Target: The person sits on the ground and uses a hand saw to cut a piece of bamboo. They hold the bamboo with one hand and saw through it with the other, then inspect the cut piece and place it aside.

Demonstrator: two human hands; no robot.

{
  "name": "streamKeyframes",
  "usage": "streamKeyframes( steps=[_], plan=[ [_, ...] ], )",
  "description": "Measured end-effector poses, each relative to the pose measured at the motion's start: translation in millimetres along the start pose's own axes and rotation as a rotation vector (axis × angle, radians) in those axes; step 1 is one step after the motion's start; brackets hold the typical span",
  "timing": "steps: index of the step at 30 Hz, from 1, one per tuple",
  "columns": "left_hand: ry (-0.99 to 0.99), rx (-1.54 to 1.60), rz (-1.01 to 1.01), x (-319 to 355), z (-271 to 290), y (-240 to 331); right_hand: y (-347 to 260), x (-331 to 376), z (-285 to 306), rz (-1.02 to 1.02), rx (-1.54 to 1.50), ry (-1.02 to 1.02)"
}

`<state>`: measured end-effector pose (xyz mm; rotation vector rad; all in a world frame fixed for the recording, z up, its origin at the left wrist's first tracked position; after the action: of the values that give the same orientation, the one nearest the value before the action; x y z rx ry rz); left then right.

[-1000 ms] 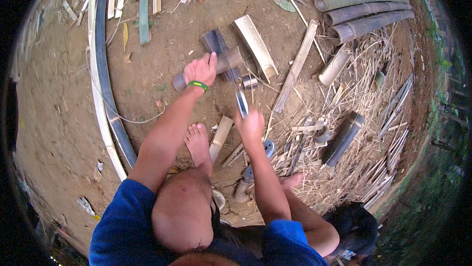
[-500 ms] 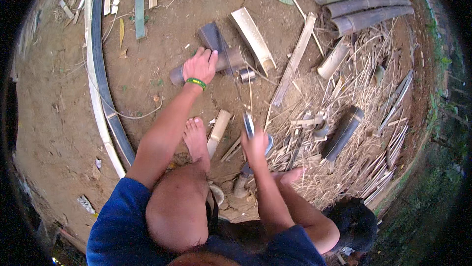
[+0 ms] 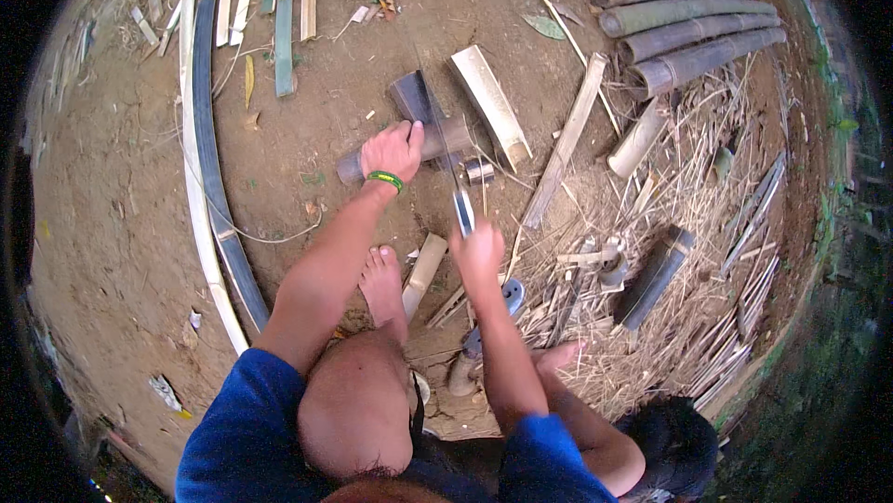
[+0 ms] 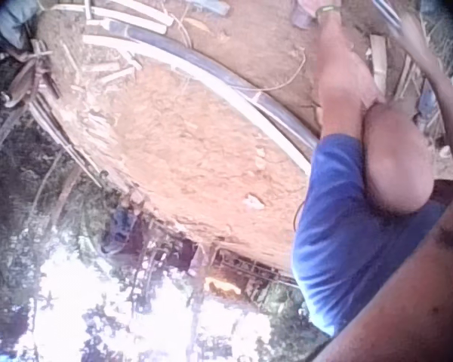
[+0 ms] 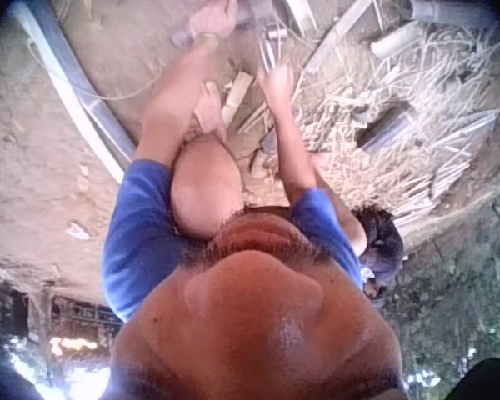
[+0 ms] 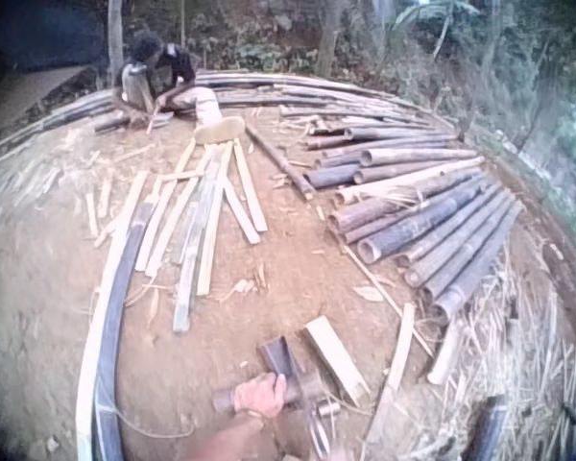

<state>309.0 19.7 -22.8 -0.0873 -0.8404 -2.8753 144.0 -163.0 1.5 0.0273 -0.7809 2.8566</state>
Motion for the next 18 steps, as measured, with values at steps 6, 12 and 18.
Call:
streamKeyframes(
  steps=[6, 12, 18],
  plan=[
    [-0.023, 0.006, -0.018, 14.8, 0.5, -2.5, 46.8, 62.3, -1.8, -0.021, 0.03, -0.028],
    [-0.02, -0.029, 0.039, 11.9, -0.7, -8.0, 20.3, 85.1, 21.5, 0.077, -0.038, 0.021],
    [0.001, 0.016, -0.048, 15.9, -2.6, 5.3, 21.2, 8.5, -10.0, -0.09, 0.088, -0.168]
  ],
)
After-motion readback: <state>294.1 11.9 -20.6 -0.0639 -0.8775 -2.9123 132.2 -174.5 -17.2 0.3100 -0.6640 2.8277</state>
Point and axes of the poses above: each hand's wrist, its own x-axis away from the middle knuckle, its own z-axis out of the back of the hand, y = z × x, the point moved 9 cm from there along -x, towards the middle knuckle, and after that the axes turned 10 degrees about z, right-handed, at the moved point
